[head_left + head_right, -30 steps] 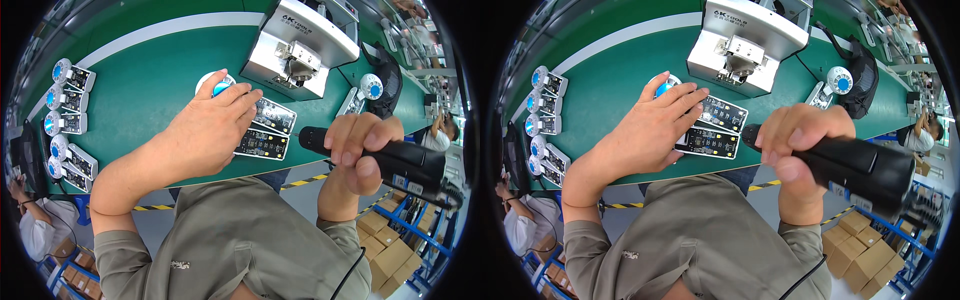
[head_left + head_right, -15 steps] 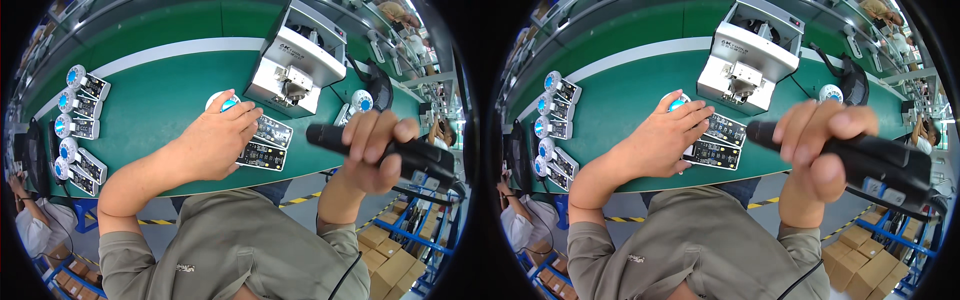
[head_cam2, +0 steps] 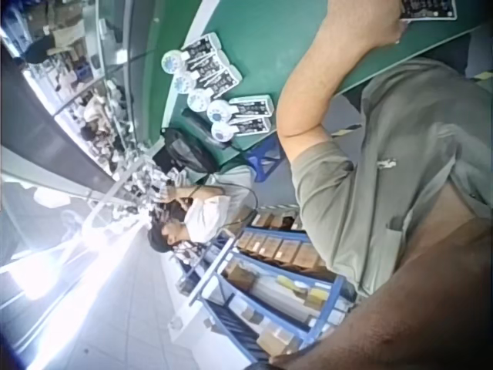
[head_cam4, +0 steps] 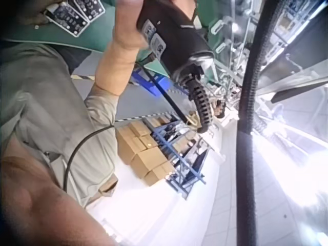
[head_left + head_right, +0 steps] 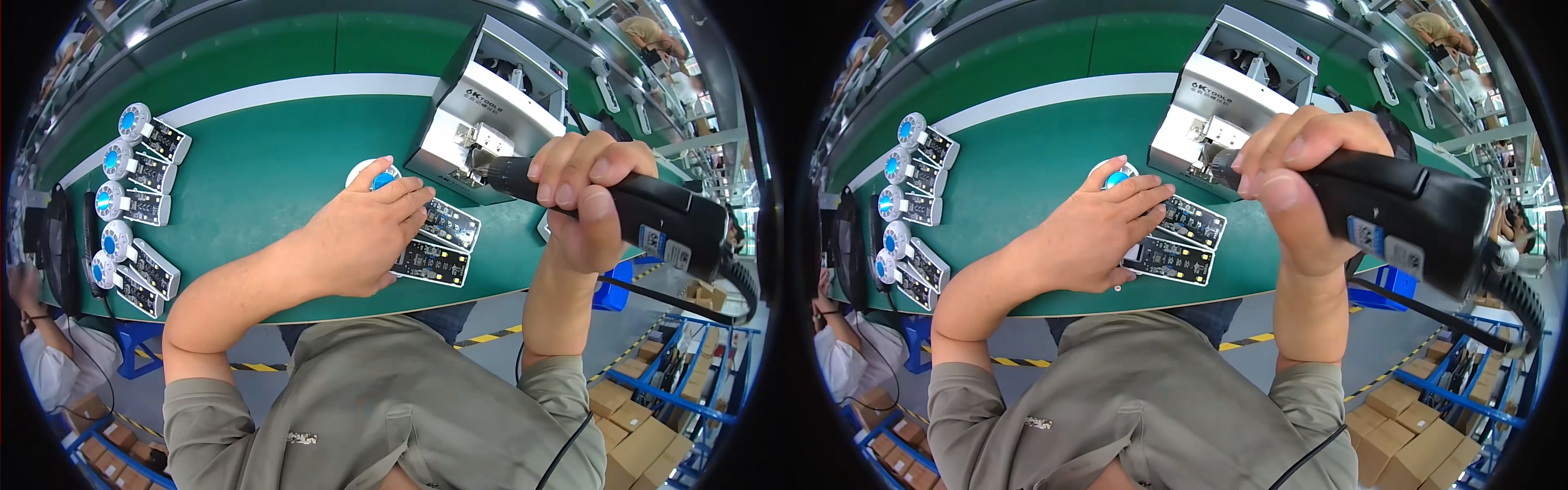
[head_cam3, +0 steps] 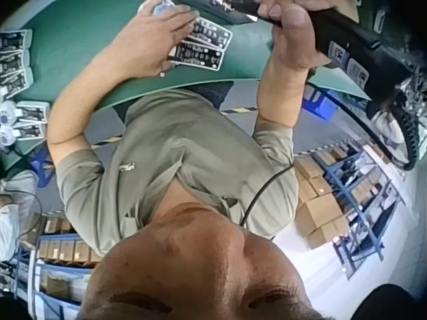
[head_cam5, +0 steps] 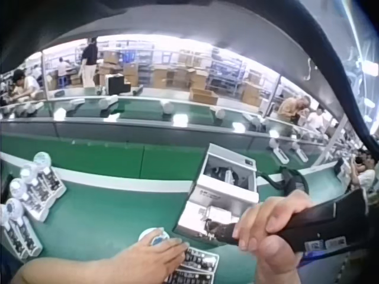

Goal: Use an electric screwdriver to fasten screws onto circuit boards on a production assembly line.

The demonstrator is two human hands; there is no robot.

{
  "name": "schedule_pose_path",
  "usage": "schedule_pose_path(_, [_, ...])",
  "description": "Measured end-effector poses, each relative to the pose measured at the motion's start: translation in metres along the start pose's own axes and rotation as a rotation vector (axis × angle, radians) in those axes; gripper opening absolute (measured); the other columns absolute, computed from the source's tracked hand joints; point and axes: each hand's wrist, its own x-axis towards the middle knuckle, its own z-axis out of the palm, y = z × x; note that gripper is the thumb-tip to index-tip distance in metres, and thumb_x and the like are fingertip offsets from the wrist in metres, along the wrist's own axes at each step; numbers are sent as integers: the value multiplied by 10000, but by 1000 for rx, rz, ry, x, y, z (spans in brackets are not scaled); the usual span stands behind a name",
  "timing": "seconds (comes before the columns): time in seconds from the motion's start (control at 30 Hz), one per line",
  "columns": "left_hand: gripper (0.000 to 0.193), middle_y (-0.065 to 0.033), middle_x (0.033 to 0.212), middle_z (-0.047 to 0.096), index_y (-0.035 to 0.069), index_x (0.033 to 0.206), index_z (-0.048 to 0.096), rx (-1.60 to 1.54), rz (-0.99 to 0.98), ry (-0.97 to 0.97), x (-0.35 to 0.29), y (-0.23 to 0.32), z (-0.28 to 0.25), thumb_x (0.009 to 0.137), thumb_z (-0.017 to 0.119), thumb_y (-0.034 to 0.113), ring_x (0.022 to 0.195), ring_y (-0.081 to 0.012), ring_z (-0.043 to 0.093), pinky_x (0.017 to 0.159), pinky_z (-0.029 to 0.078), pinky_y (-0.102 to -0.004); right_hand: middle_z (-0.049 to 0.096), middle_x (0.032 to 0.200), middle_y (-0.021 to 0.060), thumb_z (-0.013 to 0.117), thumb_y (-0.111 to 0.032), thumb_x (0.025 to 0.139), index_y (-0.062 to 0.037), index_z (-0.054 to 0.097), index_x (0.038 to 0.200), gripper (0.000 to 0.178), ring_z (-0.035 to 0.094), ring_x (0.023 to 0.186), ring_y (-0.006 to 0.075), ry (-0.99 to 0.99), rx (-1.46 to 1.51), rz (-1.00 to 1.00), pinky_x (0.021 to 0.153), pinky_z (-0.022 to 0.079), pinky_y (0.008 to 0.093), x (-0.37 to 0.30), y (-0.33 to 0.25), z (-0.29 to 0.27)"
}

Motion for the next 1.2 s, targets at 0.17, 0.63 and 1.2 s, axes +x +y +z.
schedule_pose_path(0.17, [637,-176,1349,508,-30,1171,606,14,2,-5,-1,1,0,669,755,333,1289,-283,424,1147,212,-527,553,708,28,574,-139,877,-67,526,1082,223,545,601,138,-25,70,93,651,476,301,3,-5,8])
schedule_pose_path(0.63, [642,-149,1355,508,-23,1185,605,15,-22,-38,3,0,-4,663,781,307,1293,-261,419,1142,217,-508,543,691,15,582,-194,882,-72,497,1152,308,536,579,121,22,158,202,622,466,278,-56,-29,-8])
schedule_pose_path(1.2, [705,-119,1376,494,-4,1194,592,-1,-56,-46,5,1,-4,579,822,255,1309,-257,418,1151,222,-505,551,688,16,600,-160,863,-87,486,1030,215,547,575,131,40,176,281,628,476,278,-64,-18,-1])
